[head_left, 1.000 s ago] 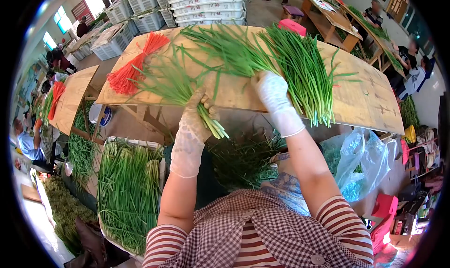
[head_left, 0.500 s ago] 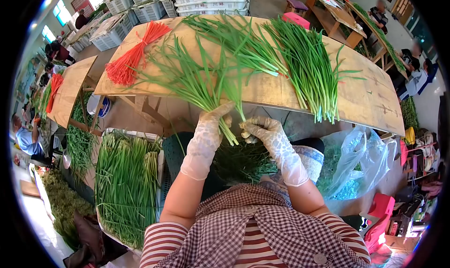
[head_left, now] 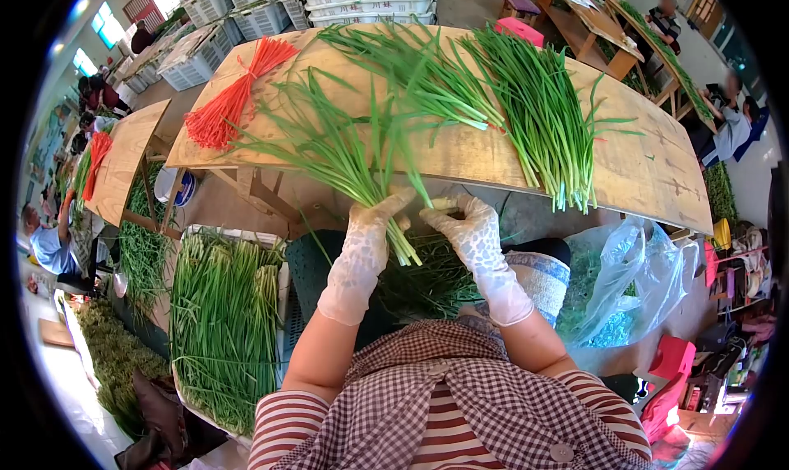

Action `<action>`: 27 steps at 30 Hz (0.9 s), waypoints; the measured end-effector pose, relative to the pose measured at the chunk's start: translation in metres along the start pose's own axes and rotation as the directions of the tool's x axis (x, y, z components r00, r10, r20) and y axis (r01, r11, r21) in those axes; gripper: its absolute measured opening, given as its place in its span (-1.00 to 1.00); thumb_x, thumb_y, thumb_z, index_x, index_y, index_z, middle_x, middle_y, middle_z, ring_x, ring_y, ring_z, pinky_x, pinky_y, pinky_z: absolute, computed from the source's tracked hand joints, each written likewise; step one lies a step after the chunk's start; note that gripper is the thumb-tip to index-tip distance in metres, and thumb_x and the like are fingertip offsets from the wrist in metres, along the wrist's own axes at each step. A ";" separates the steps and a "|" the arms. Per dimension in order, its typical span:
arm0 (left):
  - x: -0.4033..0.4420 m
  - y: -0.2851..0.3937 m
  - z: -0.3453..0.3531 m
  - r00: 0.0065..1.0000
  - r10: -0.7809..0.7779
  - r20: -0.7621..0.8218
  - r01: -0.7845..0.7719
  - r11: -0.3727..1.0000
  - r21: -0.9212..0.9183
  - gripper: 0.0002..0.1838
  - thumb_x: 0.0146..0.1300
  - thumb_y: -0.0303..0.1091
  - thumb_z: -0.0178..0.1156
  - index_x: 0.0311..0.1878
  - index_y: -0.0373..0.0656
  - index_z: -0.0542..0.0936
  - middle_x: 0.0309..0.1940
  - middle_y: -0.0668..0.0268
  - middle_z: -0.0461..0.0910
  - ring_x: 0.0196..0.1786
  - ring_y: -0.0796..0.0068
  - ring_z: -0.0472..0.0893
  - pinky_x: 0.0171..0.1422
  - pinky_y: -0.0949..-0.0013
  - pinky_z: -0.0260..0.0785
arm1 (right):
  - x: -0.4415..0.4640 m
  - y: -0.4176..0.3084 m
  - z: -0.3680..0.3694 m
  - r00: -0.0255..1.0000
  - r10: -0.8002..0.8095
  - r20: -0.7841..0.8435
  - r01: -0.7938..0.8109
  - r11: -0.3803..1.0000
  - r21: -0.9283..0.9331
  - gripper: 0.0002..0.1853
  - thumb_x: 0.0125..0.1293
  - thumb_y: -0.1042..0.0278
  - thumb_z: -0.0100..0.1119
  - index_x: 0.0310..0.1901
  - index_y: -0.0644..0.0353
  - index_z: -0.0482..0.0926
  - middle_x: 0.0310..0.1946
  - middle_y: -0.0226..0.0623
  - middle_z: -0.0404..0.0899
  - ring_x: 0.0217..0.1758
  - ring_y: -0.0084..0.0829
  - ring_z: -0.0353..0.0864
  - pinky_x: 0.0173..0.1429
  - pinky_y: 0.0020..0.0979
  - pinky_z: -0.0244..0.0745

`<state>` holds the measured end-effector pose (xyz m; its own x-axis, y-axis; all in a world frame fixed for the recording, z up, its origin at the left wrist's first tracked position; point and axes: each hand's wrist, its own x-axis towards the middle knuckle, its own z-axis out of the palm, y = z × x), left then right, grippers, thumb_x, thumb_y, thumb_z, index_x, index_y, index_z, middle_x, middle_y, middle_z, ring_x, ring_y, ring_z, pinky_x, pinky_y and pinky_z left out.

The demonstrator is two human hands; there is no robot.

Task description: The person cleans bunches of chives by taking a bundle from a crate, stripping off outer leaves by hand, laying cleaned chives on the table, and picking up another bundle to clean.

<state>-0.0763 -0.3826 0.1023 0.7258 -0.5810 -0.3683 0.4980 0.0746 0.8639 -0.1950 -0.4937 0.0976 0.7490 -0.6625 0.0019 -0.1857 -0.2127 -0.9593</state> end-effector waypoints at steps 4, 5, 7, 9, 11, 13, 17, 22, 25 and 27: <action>-0.004 -0.002 0.003 0.997 0.045 -0.063 -0.045 0.999 0.007 -0.82 0.12 -0.47 0.37 -0.24 -0.25 0.57 -0.51 0.36 0.55 -0.65 0.58 0.43 -0.60 0.53 0.24 | -0.001 0.004 0.005 0.998 -0.055 0.014 0.055 0.996 -0.071 -0.71 0.13 0.30 0.40 -0.18 0.32 0.67 -0.40 -0.29 0.69 -0.38 -0.55 0.61 -0.24 -0.51 0.50; -0.005 -0.001 0.004 0.995 0.042 -0.089 -0.042 0.999 -0.007 -0.81 0.10 -0.48 0.37 -0.24 -0.26 0.57 -0.51 0.35 0.56 -0.65 0.58 0.43 -0.60 0.53 0.25 | -0.001 -0.001 0.005 0.999 0.027 0.034 -0.027 1.000 0.015 -0.72 0.14 0.29 0.40 -0.20 0.33 0.67 -0.40 -0.29 0.69 -0.38 -0.54 0.61 -0.24 -0.51 0.50; -0.009 0.002 0.008 0.990 0.033 -0.138 -0.038 0.999 -0.035 -0.80 0.08 -0.49 0.38 -0.24 -0.26 0.57 -0.50 0.34 0.57 -0.66 0.58 0.42 -0.59 0.53 0.26 | -0.001 -0.015 0.006 0.979 0.183 0.092 -0.196 0.964 0.179 -0.72 0.15 0.28 0.39 -0.23 0.34 0.67 -0.39 -0.29 0.69 -0.39 -0.51 0.60 -0.24 -0.49 0.50; -0.012 0.003 0.009 0.992 0.034 -0.119 -0.038 0.999 -0.026 -0.79 0.07 -0.52 0.39 -0.24 -0.26 0.57 -0.47 0.33 0.58 -0.65 0.58 0.43 -0.59 0.54 0.26 | 0.009 -0.004 0.009 0.956 0.236 0.174 -0.286 0.881 0.378 -0.77 0.16 0.32 0.36 -0.27 0.34 0.66 -0.40 -0.30 0.68 -0.39 -0.51 0.60 -0.24 -0.50 0.49; -0.013 0.004 0.009 0.991 0.046 -0.127 -0.048 0.999 -0.016 -0.78 0.05 -0.54 0.39 -0.24 -0.26 0.57 -0.45 0.33 0.59 -0.64 0.59 0.43 -0.59 0.55 0.27 | 0.013 0.008 0.013 0.947 0.239 0.216 -0.321 0.748 0.580 -0.82 0.17 0.37 0.33 -0.29 0.34 0.66 -0.41 -0.31 0.67 -0.40 -0.52 0.58 -0.24 -0.52 0.47; -0.010 0.004 0.009 0.985 0.065 -0.161 -0.067 0.998 -0.007 -0.78 0.04 -0.56 0.38 -0.24 -0.26 0.57 -0.45 0.33 0.59 -0.63 0.59 0.43 -0.59 0.55 0.26 | 0.011 0.011 0.019 0.956 0.211 0.204 -0.290 0.568 0.770 -0.87 0.17 0.43 0.29 -0.31 0.33 0.66 -0.43 -0.32 0.66 -0.41 -0.55 0.56 -0.25 -0.54 0.46; -0.003 0.021 0.000 0.922 0.313 -0.230 -0.341 0.935 -0.094 -0.80 0.05 -0.54 0.36 -0.26 -0.24 0.56 -0.51 0.38 0.56 -0.62 0.62 0.40 -0.58 0.57 0.23 | -0.011 0.015 -0.004 0.836 0.177 0.520 -0.257 0.962 0.086 -0.79 0.12 0.33 0.29 -0.29 0.30 0.66 -0.43 -0.24 0.66 -0.34 -0.43 0.62 -0.16 -0.41 0.52; -0.014 0.082 -0.014 0.952 0.273 0.140 -0.235 0.942 -0.239 -0.78 0.19 -0.34 0.24 -0.21 -0.32 0.56 -0.50 0.33 0.50 -0.56 0.55 0.44 -0.51 0.45 0.35 | -0.030 0.032 -0.023 0.916 -0.148 0.372 0.357 0.724 -0.591 -0.72 0.16 0.08 0.27 -0.20 0.08 0.68 -0.35 -0.11 0.65 -0.29 -0.11 0.65 -0.14 -0.22 0.58; -0.005 0.081 -0.013 0.915 0.164 0.368 0.004 0.909 -0.417 -0.75 0.15 -0.40 0.20 -0.14 -0.34 0.54 -0.46 0.24 0.53 -0.42 0.40 0.53 -0.27 0.36 0.50 | 0.023 -0.022 -0.042 0.901 -0.433 -0.030 0.280 0.633 -0.722 -0.78 0.16 0.21 0.27 -0.25 0.16 0.63 -0.36 -0.08 0.63 -0.32 -0.09 0.65 -0.24 -0.21 0.56; 0.012 0.065 -0.020 0.891 0.071 0.449 0.157 0.879 -0.450 -0.70 0.12 -0.46 0.16 -0.06 -0.34 0.50 -0.40 0.19 0.56 -0.34 0.25 0.59 -0.14 0.22 0.57 | 0.071 -0.038 -0.051 0.796 -0.581 -0.170 0.213 0.531 -0.820 -0.84 0.17 0.30 0.22 -0.23 0.10 0.64 -0.37 -0.13 0.63 -0.35 -0.09 0.64 -0.30 -0.15 0.53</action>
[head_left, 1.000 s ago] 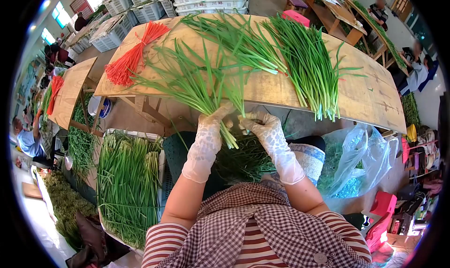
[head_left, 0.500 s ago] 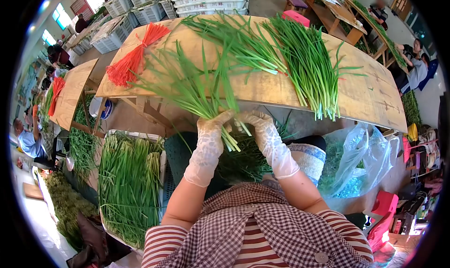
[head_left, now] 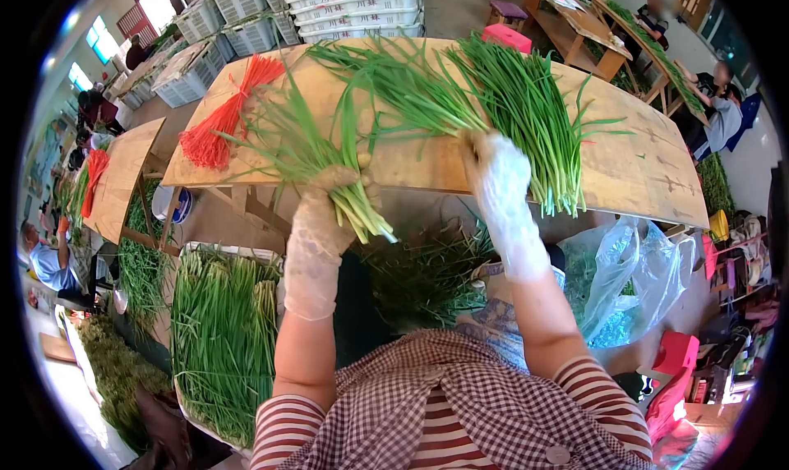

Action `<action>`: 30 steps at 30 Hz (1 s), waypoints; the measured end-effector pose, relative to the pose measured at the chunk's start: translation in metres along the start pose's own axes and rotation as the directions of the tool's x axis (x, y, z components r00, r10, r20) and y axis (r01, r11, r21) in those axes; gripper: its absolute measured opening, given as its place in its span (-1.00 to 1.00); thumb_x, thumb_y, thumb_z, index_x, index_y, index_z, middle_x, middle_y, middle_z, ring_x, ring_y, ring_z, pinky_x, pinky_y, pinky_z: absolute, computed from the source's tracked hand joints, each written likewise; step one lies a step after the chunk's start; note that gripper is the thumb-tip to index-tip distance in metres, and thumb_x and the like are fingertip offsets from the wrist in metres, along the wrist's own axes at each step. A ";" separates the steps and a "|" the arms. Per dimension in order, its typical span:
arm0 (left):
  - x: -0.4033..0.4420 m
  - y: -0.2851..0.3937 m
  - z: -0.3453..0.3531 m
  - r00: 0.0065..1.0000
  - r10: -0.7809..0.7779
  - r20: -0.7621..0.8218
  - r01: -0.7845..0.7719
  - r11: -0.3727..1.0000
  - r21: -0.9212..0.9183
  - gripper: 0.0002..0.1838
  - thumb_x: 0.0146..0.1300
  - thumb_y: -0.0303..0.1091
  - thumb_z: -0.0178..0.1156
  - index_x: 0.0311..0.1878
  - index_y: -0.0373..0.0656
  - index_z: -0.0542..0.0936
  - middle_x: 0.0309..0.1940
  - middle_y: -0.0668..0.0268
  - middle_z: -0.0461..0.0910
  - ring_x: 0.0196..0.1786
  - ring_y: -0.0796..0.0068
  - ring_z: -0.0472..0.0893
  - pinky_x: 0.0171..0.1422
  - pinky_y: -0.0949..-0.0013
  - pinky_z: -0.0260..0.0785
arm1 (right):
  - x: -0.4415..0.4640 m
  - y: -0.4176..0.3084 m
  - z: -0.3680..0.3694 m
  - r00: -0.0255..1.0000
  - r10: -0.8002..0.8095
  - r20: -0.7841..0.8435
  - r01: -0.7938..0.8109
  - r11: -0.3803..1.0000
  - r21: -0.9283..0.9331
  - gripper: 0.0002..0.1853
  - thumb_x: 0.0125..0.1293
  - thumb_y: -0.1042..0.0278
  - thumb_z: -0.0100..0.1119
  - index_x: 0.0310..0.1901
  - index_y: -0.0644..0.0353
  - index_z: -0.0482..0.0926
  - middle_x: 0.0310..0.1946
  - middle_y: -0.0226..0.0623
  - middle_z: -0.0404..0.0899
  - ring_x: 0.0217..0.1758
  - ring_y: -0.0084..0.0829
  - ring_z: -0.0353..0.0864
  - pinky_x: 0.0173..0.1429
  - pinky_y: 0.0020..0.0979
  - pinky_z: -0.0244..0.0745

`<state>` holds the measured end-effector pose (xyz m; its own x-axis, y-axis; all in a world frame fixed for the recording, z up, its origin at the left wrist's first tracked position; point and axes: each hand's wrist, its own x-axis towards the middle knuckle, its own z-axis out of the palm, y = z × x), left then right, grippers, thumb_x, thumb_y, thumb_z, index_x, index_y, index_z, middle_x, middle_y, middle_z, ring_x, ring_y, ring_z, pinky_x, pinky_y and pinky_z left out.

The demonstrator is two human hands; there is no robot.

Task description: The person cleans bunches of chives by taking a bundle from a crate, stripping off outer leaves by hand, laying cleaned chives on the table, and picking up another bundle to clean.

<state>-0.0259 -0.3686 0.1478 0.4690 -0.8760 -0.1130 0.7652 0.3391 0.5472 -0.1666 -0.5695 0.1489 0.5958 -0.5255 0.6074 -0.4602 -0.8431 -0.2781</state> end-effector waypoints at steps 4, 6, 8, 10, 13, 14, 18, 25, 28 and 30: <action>-0.008 -0.022 0.041 0.931 0.081 -0.357 -0.082 0.997 0.013 -0.74 0.25 -0.49 0.13 0.00 -0.29 0.45 -0.36 0.20 0.57 -0.42 0.26 0.58 -0.07 0.11 0.58 | 0.060 0.024 0.063 0.980 -0.170 0.105 0.200 0.811 -0.549 -0.92 0.11 0.36 0.15 -0.42 0.06 0.63 -0.50 -0.40 0.60 -0.36 -0.36 0.64 -0.38 -0.34 0.50; -0.006 -0.021 0.016 0.952 0.130 -0.277 -0.116 0.991 0.068 -0.79 0.28 -0.46 0.14 -0.05 -0.28 0.45 -0.34 0.25 0.53 -0.40 0.37 0.55 -0.14 0.19 0.53 | 0.065 0.026 0.070 0.977 -0.205 0.065 0.212 0.866 -0.454 -0.91 0.13 0.35 0.15 -0.43 0.09 0.63 -0.52 -0.35 0.60 -0.41 -0.31 0.64 -0.39 -0.30 0.50; -0.003 -0.020 0.004 0.959 0.167 -0.227 -0.157 0.986 0.062 -0.83 0.31 -0.43 0.18 -0.10 -0.26 0.46 -0.36 0.32 0.50 -0.44 0.51 0.50 -0.27 0.32 0.47 | 0.054 0.011 0.050 0.983 -0.182 -0.036 0.174 0.972 -0.158 -0.88 0.17 0.33 0.14 -0.42 0.13 0.62 -0.55 -0.29 0.61 -0.46 -0.25 0.63 -0.40 -0.26 0.51; 0.001 -0.028 -0.004 0.910 0.199 -0.363 -0.142 0.974 0.178 -0.82 0.31 -0.41 0.19 -0.11 -0.26 0.47 -0.37 0.33 0.51 -0.47 0.52 0.47 -0.32 0.37 0.44 | 0.025 -0.007 0.027 0.996 -0.085 -0.030 0.090 0.972 0.216 -0.79 0.26 0.26 0.11 -0.42 0.20 0.60 -0.57 -0.19 0.62 -0.52 -0.19 0.62 -0.40 -0.24 0.52; 0.002 -0.039 0.003 0.900 0.163 -0.404 -0.069 0.969 0.236 -0.81 0.28 -0.40 0.24 -0.12 -0.27 0.52 -0.38 0.34 0.54 -0.52 0.55 0.44 -0.38 0.44 0.40 | -0.024 -0.033 -0.008 0.667 0.049 0.743 -0.710 0.345 0.614 -0.70 0.40 0.28 0.05 -0.06 0.37 0.58 -0.53 -0.27 0.64 -0.51 -0.50 0.59 -0.39 -0.46 0.54; 0.002 -0.044 0.005 0.906 0.143 -0.398 -0.047 0.969 0.242 -0.82 0.26 -0.43 0.26 -0.13 -0.27 0.53 -0.38 0.33 0.55 -0.53 0.56 0.43 -0.39 0.45 0.40 | -0.043 -0.037 -0.004 0.625 0.023 0.780 -0.764 0.224 0.605 -0.72 0.40 0.31 0.05 -0.05 0.38 0.57 -0.52 -0.29 0.64 -0.49 -0.52 0.58 -0.36 -0.48 0.54; 0.002 -0.056 0.006 0.894 0.099 -0.437 0.033 0.959 0.283 -0.81 0.13 -0.48 0.35 -0.20 -0.30 0.60 -0.48 0.31 0.58 -0.57 0.54 0.48 -0.51 0.48 0.38 | -0.081 -0.038 0.010 0.626 -0.003 0.780 -0.775 0.105 0.623 -0.77 0.34 0.37 0.15 -0.09 0.36 0.61 -0.45 -0.33 0.66 -0.44 -0.53 0.59 -0.28 -0.53 0.51; 0.003 -0.064 0.010 0.834 0.261 -0.485 0.004 0.877 0.480 -0.84 0.10 -0.59 0.34 -0.24 -0.33 0.60 -0.41 0.26 0.63 -0.60 0.56 0.47 -0.58 0.51 0.32 | -0.087 -0.037 0.034 0.863 0.246 0.441 -0.504 0.469 0.725 -0.74 0.13 0.27 0.38 -0.19 0.23 0.70 -0.43 -0.19 0.68 -0.39 -0.52 0.60 -0.22 -0.47 0.49; 0.012 -0.056 0.002 0.801 0.338 -0.494 -0.095 0.887 0.453 -0.83 0.10 -0.59 0.34 -0.22 -0.35 0.60 -0.38 0.24 0.64 -0.59 0.56 0.48 -0.56 0.53 0.33 | -0.094 -0.033 0.003 0.763 0.265 0.589 -0.626 0.527 0.575 -0.70 0.12 0.21 0.36 -0.17 0.21 0.69 -0.38 -0.04 0.66 -0.33 -0.35 0.65 -0.14 -0.42 0.52; 0.014 -0.048 -0.007 0.810 0.347 -0.472 -0.112 0.882 0.457 -0.81 0.10 -0.58 0.34 -0.20 -0.36 0.60 -0.33 0.21 0.65 -0.59 0.56 0.47 -0.54 0.54 0.33 | -0.103 -0.017 0.009 0.595 0.086 0.799 -0.438 0.869 0.232 -0.68 0.16 0.16 0.35 -0.18 0.24 0.69 -0.36 -0.18 0.68 -0.29 -0.49 0.63 -0.14 -0.48 0.53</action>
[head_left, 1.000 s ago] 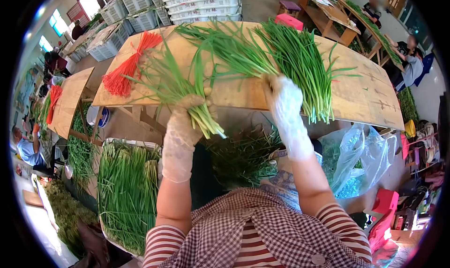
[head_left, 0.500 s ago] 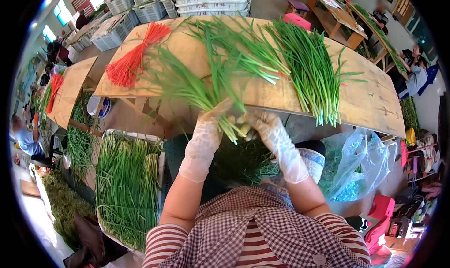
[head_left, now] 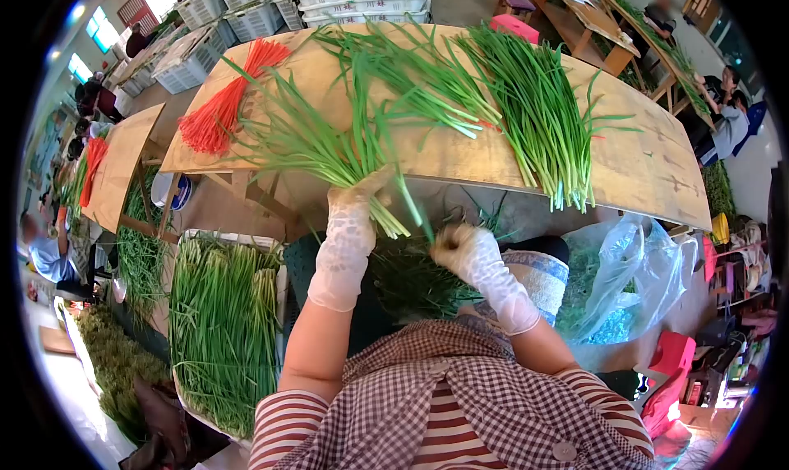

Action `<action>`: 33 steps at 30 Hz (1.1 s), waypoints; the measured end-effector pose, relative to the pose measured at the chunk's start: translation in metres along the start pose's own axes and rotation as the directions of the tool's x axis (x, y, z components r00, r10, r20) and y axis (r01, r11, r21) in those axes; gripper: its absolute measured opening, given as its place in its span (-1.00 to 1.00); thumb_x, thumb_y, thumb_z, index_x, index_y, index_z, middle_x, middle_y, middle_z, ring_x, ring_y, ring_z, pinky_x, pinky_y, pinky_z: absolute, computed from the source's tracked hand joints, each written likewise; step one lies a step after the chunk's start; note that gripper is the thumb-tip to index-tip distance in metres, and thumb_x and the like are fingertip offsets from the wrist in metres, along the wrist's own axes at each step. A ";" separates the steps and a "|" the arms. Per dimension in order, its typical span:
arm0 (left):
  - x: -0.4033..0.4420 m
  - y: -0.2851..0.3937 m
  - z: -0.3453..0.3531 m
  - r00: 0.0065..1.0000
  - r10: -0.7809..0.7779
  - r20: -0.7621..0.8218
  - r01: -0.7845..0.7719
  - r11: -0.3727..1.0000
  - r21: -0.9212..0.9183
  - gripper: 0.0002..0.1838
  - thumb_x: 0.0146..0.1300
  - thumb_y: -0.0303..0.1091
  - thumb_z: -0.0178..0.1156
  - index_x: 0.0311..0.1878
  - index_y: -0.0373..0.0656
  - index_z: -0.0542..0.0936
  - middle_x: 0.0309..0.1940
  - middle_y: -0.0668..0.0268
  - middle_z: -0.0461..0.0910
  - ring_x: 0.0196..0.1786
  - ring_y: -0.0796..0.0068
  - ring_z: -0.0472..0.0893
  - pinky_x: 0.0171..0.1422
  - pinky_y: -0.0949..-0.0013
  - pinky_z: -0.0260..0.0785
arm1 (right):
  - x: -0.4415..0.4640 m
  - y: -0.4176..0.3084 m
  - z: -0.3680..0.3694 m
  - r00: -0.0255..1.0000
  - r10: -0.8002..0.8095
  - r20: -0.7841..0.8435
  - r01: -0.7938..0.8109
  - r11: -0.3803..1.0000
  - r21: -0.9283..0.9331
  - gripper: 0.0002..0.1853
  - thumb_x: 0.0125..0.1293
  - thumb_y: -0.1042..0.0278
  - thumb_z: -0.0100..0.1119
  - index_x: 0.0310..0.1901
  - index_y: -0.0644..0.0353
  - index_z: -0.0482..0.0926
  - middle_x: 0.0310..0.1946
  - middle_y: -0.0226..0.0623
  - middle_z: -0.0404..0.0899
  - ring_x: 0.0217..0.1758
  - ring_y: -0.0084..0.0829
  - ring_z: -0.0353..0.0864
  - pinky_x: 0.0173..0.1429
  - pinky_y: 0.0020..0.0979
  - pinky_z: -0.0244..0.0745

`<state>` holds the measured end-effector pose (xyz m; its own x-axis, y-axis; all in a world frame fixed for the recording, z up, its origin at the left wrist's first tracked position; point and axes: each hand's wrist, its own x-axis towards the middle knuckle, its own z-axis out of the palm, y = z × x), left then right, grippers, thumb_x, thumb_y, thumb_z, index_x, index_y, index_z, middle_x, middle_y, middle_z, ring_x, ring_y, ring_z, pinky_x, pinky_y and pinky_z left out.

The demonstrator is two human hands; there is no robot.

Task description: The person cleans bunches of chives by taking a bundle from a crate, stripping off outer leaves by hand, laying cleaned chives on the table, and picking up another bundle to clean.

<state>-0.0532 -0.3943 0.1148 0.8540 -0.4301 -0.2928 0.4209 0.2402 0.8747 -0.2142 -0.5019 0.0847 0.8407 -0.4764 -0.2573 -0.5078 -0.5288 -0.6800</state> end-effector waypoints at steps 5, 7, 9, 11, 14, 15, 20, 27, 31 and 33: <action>-0.008 -0.005 0.003 0.996 -0.058 0.070 0.057 0.998 0.016 -0.81 0.16 -0.51 0.32 -0.16 -0.33 0.59 -0.34 0.25 0.64 -0.59 0.58 0.45 -0.55 0.52 0.35 | 0.006 0.014 0.000 0.998 -0.032 -0.055 0.062 0.684 0.727 -0.58 0.37 0.07 0.11 -0.10 0.33 0.66 -0.23 -0.19 0.70 -0.19 -0.49 0.64 0.01 -0.45 0.51; -0.024 0.001 0.012 0.979 -0.167 0.119 0.166 0.986 0.013 -0.80 0.18 -0.49 0.31 -0.14 -0.31 0.59 -0.35 0.26 0.64 -0.60 0.58 0.45 -0.55 0.52 0.35 | 0.004 -0.018 -0.016 0.997 -0.078 0.026 0.027 0.611 0.791 -0.63 0.37 0.18 0.15 -0.07 0.38 0.64 -0.24 -0.24 0.69 -0.20 -0.44 0.64 0.01 -0.46 0.49; -0.024 -0.007 0.010 0.989 -0.127 0.077 0.124 0.991 0.049 -0.77 0.17 -0.45 0.34 -0.12 -0.29 0.60 -0.33 0.26 0.65 -0.58 0.59 0.47 -0.55 0.51 0.37 | 0.012 -0.028 -0.015 0.995 -0.103 0.005 0.067 0.678 0.732 -0.66 0.31 0.21 0.23 -0.09 0.37 0.66 -0.25 -0.25 0.69 -0.21 -0.45 0.64 -0.01 -0.47 0.48; -0.026 -0.005 0.004 0.996 -0.091 0.000 0.091 0.990 0.112 -0.76 0.17 -0.43 0.35 -0.11 -0.30 0.60 -0.33 0.27 0.65 -0.57 0.59 0.47 -0.54 0.51 0.38 | 0.013 -0.033 -0.016 0.998 -0.056 -0.013 0.051 0.761 0.647 -0.69 0.26 0.22 0.29 -0.15 0.36 0.67 -0.28 -0.27 0.69 -0.23 -0.47 0.63 -0.03 -0.48 0.48; -0.030 -0.011 -0.003 0.999 -0.044 0.009 0.042 0.983 0.177 -0.77 0.13 -0.49 0.36 -0.15 -0.30 0.61 -0.34 0.26 0.65 -0.55 0.55 0.51 -0.51 0.51 0.40 | 0.013 -0.033 -0.008 0.999 -0.018 -0.030 0.030 0.852 0.522 -0.73 0.20 0.29 0.36 -0.20 0.35 0.68 -0.32 -0.32 0.70 -0.28 -0.52 0.61 -0.09 -0.50 0.49; -0.033 -0.013 -0.001 0.999 -0.042 0.025 0.037 0.982 0.184 -0.78 0.12 -0.50 0.37 -0.16 -0.30 0.61 -0.35 0.25 0.65 -0.55 0.54 0.51 -0.50 0.52 0.40 | 0.016 -0.029 -0.002 1.000 0.002 -0.026 0.015 0.779 0.627 -0.74 0.19 0.31 0.36 -0.21 0.35 0.68 -0.33 -0.32 0.69 -0.29 -0.51 0.62 -0.10 -0.50 0.49; -0.030 -0.017 0.001 0.996 0.093 0.011 -0.094 0.994 0.057 -0.84 0.07 -0.56 0.34 -0.27 -0.37 0.62 -0.46 0.29 0.61 -0.55 0.56 0.51 -0.47 0.51 0.41 | 0.016 -0.020 0.014 0.999 -0.041 -0.031 0.039 0.208 0.977 -0.83 0.26 0.39 0.21 -0.27 0.33 0.66 -0.38 -0.33 0.66 -0.32 -0.49 0.61 -0.12 -0.51 0.50; -0.001 0.076 0.009 0.968 0.185 0.171 -0.152 0.970 -0.188 -0.79 0.20 -0.42 0.24 -0.14 -0.31 0.55 -0.38 0.29 0.54 -0.30 0.45 0.56 -0.16 0.33 0.49 | -0.009 0.000 -0.008 0.909 -0.386 -0.159 0.341 0.906 -0.252 -0.73 0.20 0.15 0.25 -0.12 0.07 0.66 -0.26 -0.12 0.67 -0.21 -0.12 0.67 -0.11 -0.22 0.59; 0.008 0.074 0.016 0.928 -0.003 0.372 0.126 0.944 -0.306 -0.78 0.18 -0.47 0.20 -0.13 -0.34 0.52 -0.34 0.20 0.58 -0.25 0.35 0.61 -0.09 0.18 0.57 | 0.051 -0.030 -0.059 0.520 -0.510 -0.685 0.140 0.843 -0.520 -0.83 0.21 0.23 0.20 -0.22 0.08 0.63 -0.45 -0.17 0.61 -0.43 -0.12 0.63 -0.40 -0.20 0.52; 0.019 0.053 0.011 0.900 -0.088 0.426 0.246 0.910 -0.332 -0.78 0.16 -0.50 0.19 -0.13 -0.37 0.51 -0.33 0.16 0.60 -0.22 0.33 0.62 -0.04 0.16 0.58 | 0.090 -0.027 -0.068 0.634 -0.477 -0.609 -0.157 0.691 -0.705 -0.88 0.20 0.29 0.17 -0.26 0.05 0.63 -0.48 -0.23 0.60 -0.50 -0.17 0.61 -0.42 -0.21 0.50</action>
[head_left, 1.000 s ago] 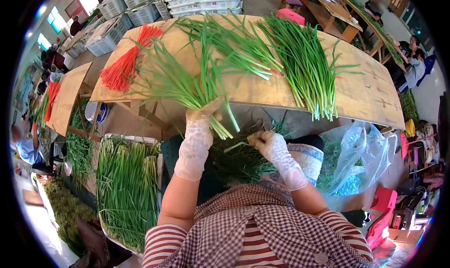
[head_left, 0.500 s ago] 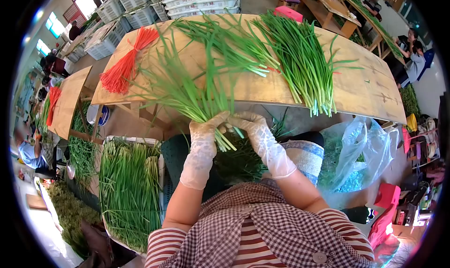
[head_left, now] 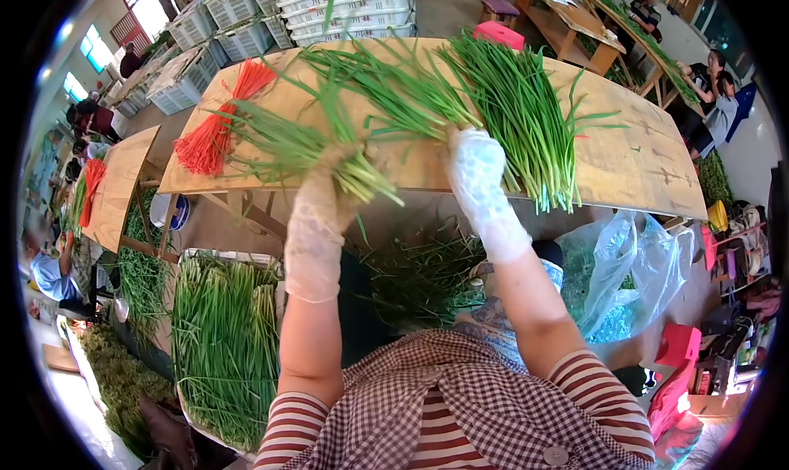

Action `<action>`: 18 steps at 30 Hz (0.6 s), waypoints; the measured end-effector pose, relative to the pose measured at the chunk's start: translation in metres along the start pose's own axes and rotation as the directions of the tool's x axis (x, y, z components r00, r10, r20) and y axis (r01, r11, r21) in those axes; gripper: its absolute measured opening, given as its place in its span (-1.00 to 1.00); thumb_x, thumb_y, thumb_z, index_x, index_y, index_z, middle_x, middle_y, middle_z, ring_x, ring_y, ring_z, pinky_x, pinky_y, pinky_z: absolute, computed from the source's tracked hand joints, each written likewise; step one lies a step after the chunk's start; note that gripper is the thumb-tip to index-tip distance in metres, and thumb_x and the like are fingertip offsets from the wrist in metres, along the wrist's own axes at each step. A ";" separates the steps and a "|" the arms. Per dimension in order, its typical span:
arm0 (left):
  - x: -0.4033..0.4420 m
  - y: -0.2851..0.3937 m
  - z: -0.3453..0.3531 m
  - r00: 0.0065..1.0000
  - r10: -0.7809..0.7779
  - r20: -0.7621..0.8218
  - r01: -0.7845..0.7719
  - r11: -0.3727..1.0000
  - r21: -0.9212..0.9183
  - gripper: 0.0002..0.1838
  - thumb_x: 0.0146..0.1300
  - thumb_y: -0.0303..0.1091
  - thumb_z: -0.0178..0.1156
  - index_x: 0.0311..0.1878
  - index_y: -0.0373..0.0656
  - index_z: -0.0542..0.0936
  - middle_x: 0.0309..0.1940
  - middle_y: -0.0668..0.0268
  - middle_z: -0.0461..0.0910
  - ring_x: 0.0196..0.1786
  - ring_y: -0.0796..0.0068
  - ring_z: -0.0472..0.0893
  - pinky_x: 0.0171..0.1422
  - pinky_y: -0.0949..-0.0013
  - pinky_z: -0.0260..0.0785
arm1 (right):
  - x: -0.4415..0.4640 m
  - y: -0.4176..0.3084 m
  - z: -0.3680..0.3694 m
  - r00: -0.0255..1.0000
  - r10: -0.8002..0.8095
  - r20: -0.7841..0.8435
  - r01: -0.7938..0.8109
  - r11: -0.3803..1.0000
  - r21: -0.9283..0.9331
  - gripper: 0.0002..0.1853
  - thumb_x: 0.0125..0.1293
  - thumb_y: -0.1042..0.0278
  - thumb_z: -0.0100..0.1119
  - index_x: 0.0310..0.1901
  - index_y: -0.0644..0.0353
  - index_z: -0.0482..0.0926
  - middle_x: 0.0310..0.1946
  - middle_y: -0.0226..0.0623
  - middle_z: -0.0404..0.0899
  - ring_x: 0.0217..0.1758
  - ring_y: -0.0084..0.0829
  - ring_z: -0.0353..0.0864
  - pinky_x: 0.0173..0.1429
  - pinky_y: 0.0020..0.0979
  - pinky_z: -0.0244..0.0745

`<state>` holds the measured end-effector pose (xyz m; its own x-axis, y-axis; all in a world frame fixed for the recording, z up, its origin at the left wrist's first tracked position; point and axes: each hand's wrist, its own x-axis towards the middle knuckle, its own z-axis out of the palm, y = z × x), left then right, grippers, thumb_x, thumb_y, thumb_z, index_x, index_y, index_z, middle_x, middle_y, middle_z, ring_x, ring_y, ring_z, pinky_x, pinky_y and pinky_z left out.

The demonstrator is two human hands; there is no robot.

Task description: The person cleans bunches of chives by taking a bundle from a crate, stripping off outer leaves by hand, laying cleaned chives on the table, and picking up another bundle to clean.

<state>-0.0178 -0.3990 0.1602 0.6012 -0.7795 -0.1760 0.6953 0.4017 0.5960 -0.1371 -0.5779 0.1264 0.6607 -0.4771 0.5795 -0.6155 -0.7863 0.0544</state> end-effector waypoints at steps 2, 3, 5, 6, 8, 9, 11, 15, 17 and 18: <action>-0.007 -0.018 -0.011 0.999 -0.047 -0.011 0.047 0.998 -0.042 -0.78 0.15 -0.53 0.16 -0.14 -0.41 0.50 -0.32 0.13 0.59 -0.23 0.30 0.62 0.00 0.15 0.57 | 0.014 -0.004 0.016 0.987 -0.012 0.159 0.062 0.948 -0.313 -0.89 0.19 0.32 0.15 -0.28 0.06 0.63 -0.50 -0.24 0.60 -0.51 -0.17 0.60 -0.43 -0.21 0.49; -0.011 -0.022 -0.011 0.995 -0.060 -0.075 0.051 0.992 -0.115 -0.79 0.15 -0.56 0.12 -0.13 -0.43 0.49 -0.34 0.11 0.59 -0.24 0.26 0.62 -0.03 0.21 0.56 | 0.010 -0.004 0.014 0.988 -0.032 0.154 0.073 0.960 -0.270 -0.87 0.19 0.33 0.13 -0.30 0.13 0.63 -0.52 -0.23 0.60 -0.49 -0.20 0.63 -0.38 -0.23 0.51; -0.018 -0.026 -0.013 0.984 -0.027 -0.176 0.019 0.999 -0.047 -0.79 0.15 -0.56 0.13 -0.13 -0.41 0.49 -0.35 0.11 0.58 -0.26 0.27 0.62 -0.06 0.22 0.55 | -0.009 -0.008 -0.008 0.989 0.001 0.145 -0.030 0.979 0.199 -0.84 0.18 0.29 0.16 -0.31 0.18 0.63 -0.53 -0.22 0.61 -0.46 -0.25 0.66 -0.35 -0.25 0.52; -0.022 -0.028 -0.017 0.973 -0.011 -0.230 0.008 1.000 -0.015 -0.79 0.16 -0.56 0.13 -0.13 -0.41 0.50 -0.36 0.11 0.58 -0.27 0.27 0.62 -0.08 0.23 0.55 | -0.023 -0.010 -0.017 0.988 0.016 0.155 -0.081 0.903 0.423 -0.82 0.17 0.28 0.18 -0.31 0.21 0.63 -0.54 -0.22 0.61 -0.44 -0.27 0.67 -0.34 -0.26 0.53; -0.023 -0.038 -0.031 0.971 -0.011 -0.238 0.037 0.994 0.102 -0.78 0.17 -0.56 0.20 -0.10 -0.36 0.52 -0.34 0.17 0.61 -0.39 0.41 0.59 -0.26 0.35 0.53 | -0.052 -0.018 -0.030 0.986 -0.001 0.167 -0.105 0.774 0.625 -0.75 0.16 0.24 0.26 -0.26 0.26 0.63 -0.51 -0.18 0.64 -0.44 -0.33 0.67 -0.30 -0.30 0.54; -0.026 -0.048 -0.028 0.957 0.051 -0.286 0.008 0.979 0.203 -0.77 0.17 -0.56 0.22 -0.09 -0.35 0.53 -0.34 0.19 0.61 -0.42 0.45 0.58 -0.31 0.39 0.52 | -0.065 -0.023 -0.037 0.942 0.025 0.334 -0.261 0.680 0.685 -0.75 0.16 0.23 0.29 -0.25 0.26 0.64 -0.48 -0.18 0.65 -0.44 -0.37 0.65 -0.30 -0.32 0.53; -0.032 -0.062 -0.019 0.904 0.141 -0.405 0.021 0.929 0.370 -0.80 0.14 -0.57 0.30 -0.15 -0.33 0.58 -0.36 0.26 0.64 -0.51 0.54 0.55 -0.46 0.52 0.44 | -0.084 -0.032 -0.037 0.824 -0.027 0.566 -0.492 0.464 0.737 -0.75 0.20 0.26 0.33 -0.22 0.28 0.66 -0.39 -0.24 0.68 -0.42 -0.52 0.60 -0.29 -0.43 0.51; -0.036 -0.071 -0.031 0.908 0.142 -0.395 0.048 0.900 0.434 -0.87 0.14 -0.55 0.30 -0.22 -0.35 0.65 -0.40 0.27 0.65 -0.54 0.57 0.52 -0.47 0.53 0.42 | -0.084 -0.045 -0.034 0.633 -0.176 0.754 -0.774 -0.173 0.609 -0.74 0.32 0.27 0.21 -0.19 0.35 0.64 -0.36 -0.33 0.67 -0.33 -0.57 0.60 -0.19 -0.54 0.51; -0.038 -0.068 -0.029 0.890 0.205 -0.407 0.017 0.878 0.479 -0.75 0.03 -0.52 0.40 -0.20 -0.35 0.61 -0.39 0.26 0.63 -0.54 0.54 0.53 -0.48 0.49 0.41 | -0.088 -0.042 -0.022 0.591 -0.184 0.785 -0.774 -0.405 0.487 -0.77 0.31 0.32 0.22 -0.18 0.36 0.64 -0.35 -0.31 0.67 -0.33 -0.56 0.60 -0.19 -0.54 0.50; -0.039 -0.066 -0.028 0.879 0.239 -0.413 0.000 0.866 0.501 -0.68 -0.02 -0.51 0.45 -0.19 -0.35 0.60 -0.38 0.26 0.62 -0.54 0.52 0.53 -0.49 0.47 0.41 | -0.090 -0.041 -0.019 0.570 -0.195 0.798 -0.754 -0.511 0.413 -0.78 0.30 0.35 0.22 -0.17 0.36 0.63 -0.34 -0.29 0.68 -0.33 -0.55 0.60 -0.20 -0.55 0.50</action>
<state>-0.0756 -0.3812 0.1056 0.8571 -0.3910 -0.3355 0.4044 0.1070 0.9083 -0.1787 -0.4953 0.0874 0.8396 -0.4320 -0.3292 -0.0057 0.5990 -0.8007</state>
